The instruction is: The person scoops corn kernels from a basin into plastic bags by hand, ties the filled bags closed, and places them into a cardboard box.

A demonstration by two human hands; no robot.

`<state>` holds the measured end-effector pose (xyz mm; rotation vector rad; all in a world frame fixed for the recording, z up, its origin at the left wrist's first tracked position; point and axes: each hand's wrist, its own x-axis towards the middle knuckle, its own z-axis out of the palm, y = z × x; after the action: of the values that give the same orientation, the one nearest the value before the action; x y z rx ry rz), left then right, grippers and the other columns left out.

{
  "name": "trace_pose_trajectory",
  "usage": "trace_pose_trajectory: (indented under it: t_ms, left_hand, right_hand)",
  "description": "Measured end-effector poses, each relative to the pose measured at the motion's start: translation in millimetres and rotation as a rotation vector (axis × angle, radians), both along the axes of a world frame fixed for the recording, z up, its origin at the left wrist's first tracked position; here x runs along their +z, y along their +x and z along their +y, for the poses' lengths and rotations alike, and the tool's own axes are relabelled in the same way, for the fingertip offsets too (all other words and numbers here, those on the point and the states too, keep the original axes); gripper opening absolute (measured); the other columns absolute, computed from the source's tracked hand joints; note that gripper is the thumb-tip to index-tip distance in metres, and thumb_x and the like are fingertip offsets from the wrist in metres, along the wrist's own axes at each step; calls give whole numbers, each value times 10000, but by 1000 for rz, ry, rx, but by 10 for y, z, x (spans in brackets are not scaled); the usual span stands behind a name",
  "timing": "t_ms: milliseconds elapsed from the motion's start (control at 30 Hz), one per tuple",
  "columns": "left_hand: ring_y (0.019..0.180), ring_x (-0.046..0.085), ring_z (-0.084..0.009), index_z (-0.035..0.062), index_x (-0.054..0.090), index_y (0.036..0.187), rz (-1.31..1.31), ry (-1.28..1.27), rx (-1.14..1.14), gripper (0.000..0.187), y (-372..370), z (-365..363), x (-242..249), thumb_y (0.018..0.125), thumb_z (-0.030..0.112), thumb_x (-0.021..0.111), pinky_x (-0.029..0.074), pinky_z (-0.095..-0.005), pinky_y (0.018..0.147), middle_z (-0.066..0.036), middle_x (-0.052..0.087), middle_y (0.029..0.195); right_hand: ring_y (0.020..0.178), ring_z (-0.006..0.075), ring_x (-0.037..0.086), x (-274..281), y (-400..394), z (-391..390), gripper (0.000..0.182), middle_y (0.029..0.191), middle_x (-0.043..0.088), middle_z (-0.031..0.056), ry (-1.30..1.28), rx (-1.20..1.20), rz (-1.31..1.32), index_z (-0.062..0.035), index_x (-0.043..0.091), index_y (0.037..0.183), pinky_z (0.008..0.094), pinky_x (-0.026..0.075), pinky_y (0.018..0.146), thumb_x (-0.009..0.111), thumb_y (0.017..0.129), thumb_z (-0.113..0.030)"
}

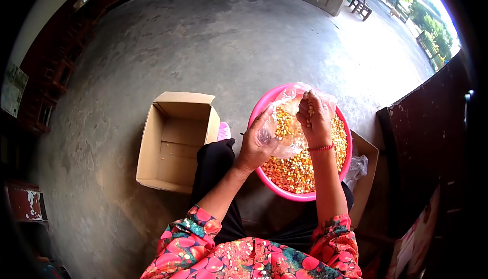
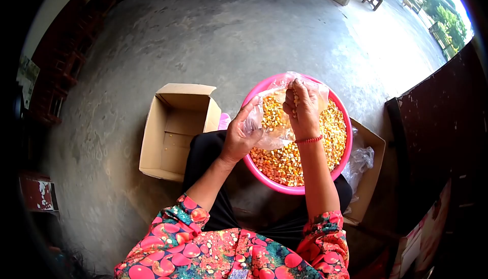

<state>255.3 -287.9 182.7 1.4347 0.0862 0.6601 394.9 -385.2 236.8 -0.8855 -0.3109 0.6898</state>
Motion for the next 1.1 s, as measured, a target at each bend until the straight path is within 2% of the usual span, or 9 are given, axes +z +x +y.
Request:
trace_pose_trajectory:
  t_ms: [100, 167, 333, 467, 700, 767, 833, 900, 1100]
  left_hand:
    - [1217, 398, -176, -48, 309, 1344, 4, -7, 2, 686, -39, 22, 39, 686, -58, 503, 300, -298, 1030, -130, 409, 1330]
    - [1214, 421, -214, -28, 381, 1309, -40, -43, 48, 660, -39, 22, 57, 661, -51, 504, 303, -309, 1031, -158, 461, 1287]
    - [1216, 417, -208, -27, 380, 1310, -45, -61, 28, 663, -17, 17, 29, 658, -50, 503, 302, -310, 1032, -157, 459, 1287]
    - [1218, 414, -210, -28, 373, 1314, -15, -53, 11, 673, -13, 13, 12, 654, -45, 502, 298, -312, 1035, -156, 453, 1289]
    - [1219, 415, -215, -30, 371, 1313, -16, -83, -19, 673, 0, -6, 9, 652, -48, 494, 301, -315, 1034, -162, 449, 1291]
    - [1216, 415, -211, -31, 374, 1310, -24, -49, 4, 668, 2, 1, 9, 653, -44, 491, 303, -314, 1032, -158, 448, 1293]
    - [1215, 408, -196, -40, 340, 1326, -15, -42, -18, 672, -14, 20, 3, 669, -52, 481, 299, -311, 1034, -142, 430, 1305]
    - [1215, 401, -182, -49, 307, 1343, -7, -34, -38, 677, -18, 35, 9, 686, -60, 471, 295, -307, 1037, -126, 413, 1318]
    - [1213, 417, -213, -43, 382, 1299, -37, -37, 32, 656, -5, 10, 11, 653, -38, 498, 303, -311, 1030, -156, 449, 1287]
  right_hand:
    - [509, 60, 423, -231, 111, 83, 141, 627, 482, -17, -89, -68, 8, -76, 535, 782, 193, 336, 423, 519, 877, -179]
    - [554, 86, 486, -286, 132, 143, 113, 656, 535, 11, -254, -293, 0, -58, 560, 792, 206, 379, 457, 510, 855, -137]
    - [757, 112, 561, -422, 277, 79, 127, 782, 614, 51, -288, -125, -339, 2, 610, 812, 245, 444, 738, 523, 807, -91]
    - [834, 136, 582, -378, 192, 53, 119, 847, 626, 54, -285, -54, -418, 14, 615, 832, 248, 444, 801, 520, 788, -44]
    - [863, 120, 590, -372, 153, -44, 126, 850, 633, 41, -536, 32, -818, 18, 606, 849, 237, 466, 766, 499, 785, 33]
    - [782, 94, 576, -266, 68, -140, 117, 816, 618, 23, -480, 39, -833, 12, 599, 876, 218, 464, 696, 494, 826, 27]
    - [704, 63, 528, -25, -49, -294, 132, 809, 576, 13, -454, 126, -618, -4, 590, 893, 196, 433, 626, 465, 862, 28]
    - [560, 21, 443, 153, -120, -459, 149, 781, 566, 2, -327, 53, -539, -9, 591, 912, 164, 354, 486, 448, 882, 24]
    - [578, 27, 421, -44, 293, -909, 132, 726, 540, -18, -365, -488, -550, -30, 589, 842, 175, 332, 515, 458, 861, -27]
